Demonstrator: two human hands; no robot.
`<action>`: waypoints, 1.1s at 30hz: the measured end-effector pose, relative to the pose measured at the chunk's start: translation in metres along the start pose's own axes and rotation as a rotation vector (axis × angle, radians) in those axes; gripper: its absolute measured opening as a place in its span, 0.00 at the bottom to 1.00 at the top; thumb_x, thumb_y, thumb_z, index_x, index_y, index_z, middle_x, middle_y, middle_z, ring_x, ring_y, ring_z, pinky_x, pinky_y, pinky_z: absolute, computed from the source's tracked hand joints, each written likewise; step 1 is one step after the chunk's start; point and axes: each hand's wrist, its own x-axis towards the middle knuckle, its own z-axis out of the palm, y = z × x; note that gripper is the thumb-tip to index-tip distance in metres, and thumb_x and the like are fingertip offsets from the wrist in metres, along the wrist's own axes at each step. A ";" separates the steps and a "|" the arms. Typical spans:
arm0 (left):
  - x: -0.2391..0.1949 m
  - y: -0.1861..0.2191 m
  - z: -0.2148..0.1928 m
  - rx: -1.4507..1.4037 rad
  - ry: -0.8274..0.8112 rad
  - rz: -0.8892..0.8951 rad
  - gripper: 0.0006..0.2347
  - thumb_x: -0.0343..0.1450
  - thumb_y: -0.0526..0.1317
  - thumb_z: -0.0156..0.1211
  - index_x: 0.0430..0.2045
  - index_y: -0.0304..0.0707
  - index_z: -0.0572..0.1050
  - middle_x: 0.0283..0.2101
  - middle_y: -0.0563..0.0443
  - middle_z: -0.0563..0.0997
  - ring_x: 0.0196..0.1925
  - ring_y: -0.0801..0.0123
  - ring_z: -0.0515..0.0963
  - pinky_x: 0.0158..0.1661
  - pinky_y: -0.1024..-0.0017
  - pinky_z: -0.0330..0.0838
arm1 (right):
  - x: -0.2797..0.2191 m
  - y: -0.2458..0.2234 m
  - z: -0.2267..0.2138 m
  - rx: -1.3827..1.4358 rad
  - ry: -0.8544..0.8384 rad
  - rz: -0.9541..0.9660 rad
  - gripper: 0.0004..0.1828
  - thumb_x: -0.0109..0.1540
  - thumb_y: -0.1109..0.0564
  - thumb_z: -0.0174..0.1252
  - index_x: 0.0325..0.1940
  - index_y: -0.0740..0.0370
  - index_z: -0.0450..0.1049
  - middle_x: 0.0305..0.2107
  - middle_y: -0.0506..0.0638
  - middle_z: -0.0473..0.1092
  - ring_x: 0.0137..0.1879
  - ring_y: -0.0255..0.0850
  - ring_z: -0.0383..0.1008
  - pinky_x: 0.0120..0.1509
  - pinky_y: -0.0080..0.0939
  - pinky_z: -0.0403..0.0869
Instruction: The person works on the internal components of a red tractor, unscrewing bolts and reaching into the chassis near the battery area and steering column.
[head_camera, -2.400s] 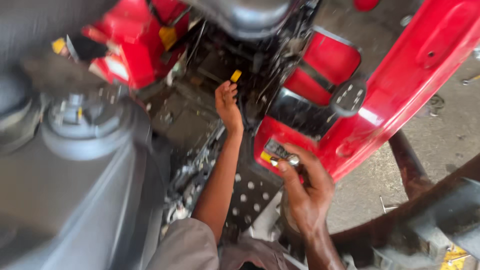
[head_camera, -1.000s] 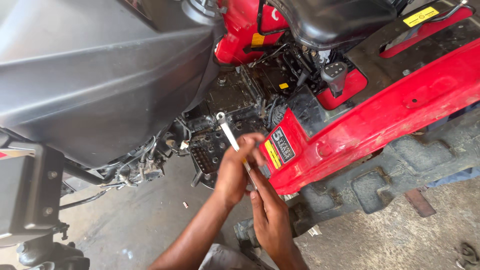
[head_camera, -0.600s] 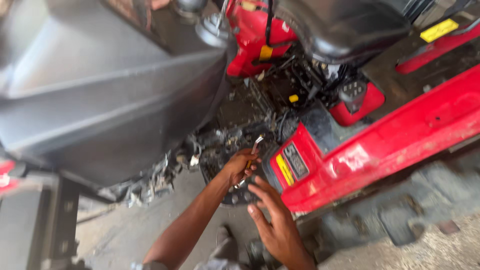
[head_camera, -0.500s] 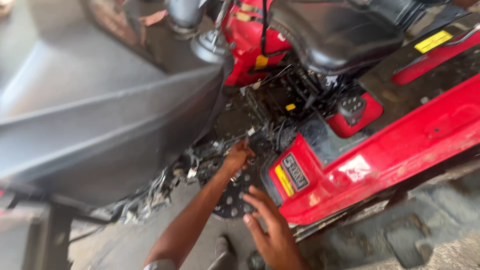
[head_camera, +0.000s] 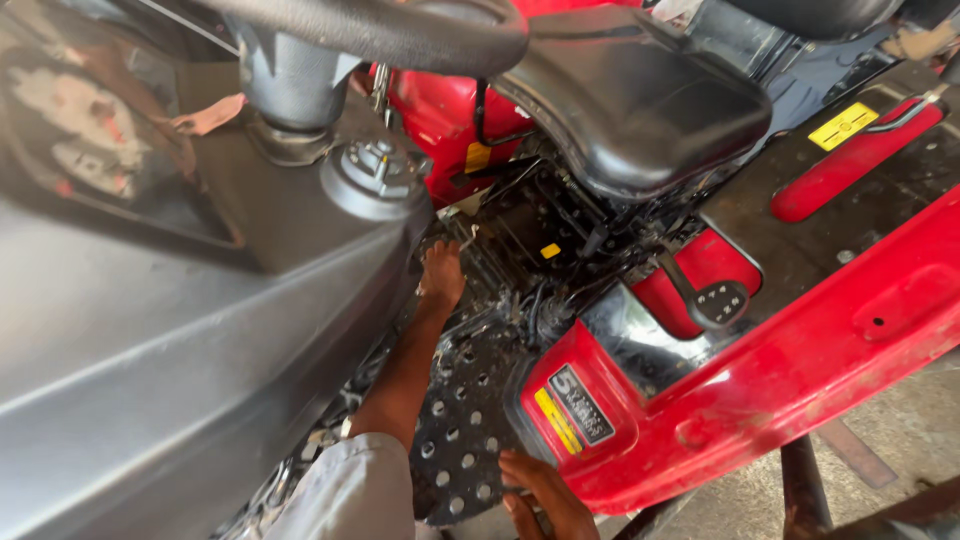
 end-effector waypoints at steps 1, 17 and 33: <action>0.002 -0.002 0.003 0.002 -0.009 0.002 0.17 0.61 0.27 0.65 0.43 0.37 0.72 0.48 0.38 0.72 0.53 0.43 0.73 0.51 0.48 0.71 | 0.000 0.009 0.004 0.019 0.025 0.015 0.23 0.60 0.63 0.60 0.60 0.58 0.75 0.55 0.52 0.77 0.56 0.42 0.84 0.55 0.41 0.83; -0.002 -0.018 0.012 0.052 0.015 0.132 0.31 0.55 0.26 0.67 0.56 0.30 0.67 0.50 0.37 0.71 0.52 0.44 0.70 0.55 0.52 0.65 | 0.027 0.190 0.032 0.053 -0.420 -0.407 0.28 0.66 0.66 0.62 0.70 0.63 0.65 0.63 0.61 0.68 0.59 0.45 0.79 0.62 0.46 0.78; -0.077 0.165 -0.176 -0.527 0.234 0.322 0.16 0.76 0.36 0.52 0.59 0.34 0.69 0.58 0.37 0.76 0.59 0.45 0.75 0.60 0.54 0.68 | -0.003 0.000 -0.030 -0.124 -0.516 -0.476 0.21 0.68 0.63 0.57 0.67 0.62 0.73 0.63 0.57 0.72 0.68 0.49 0.75 0.69 0.48 0.74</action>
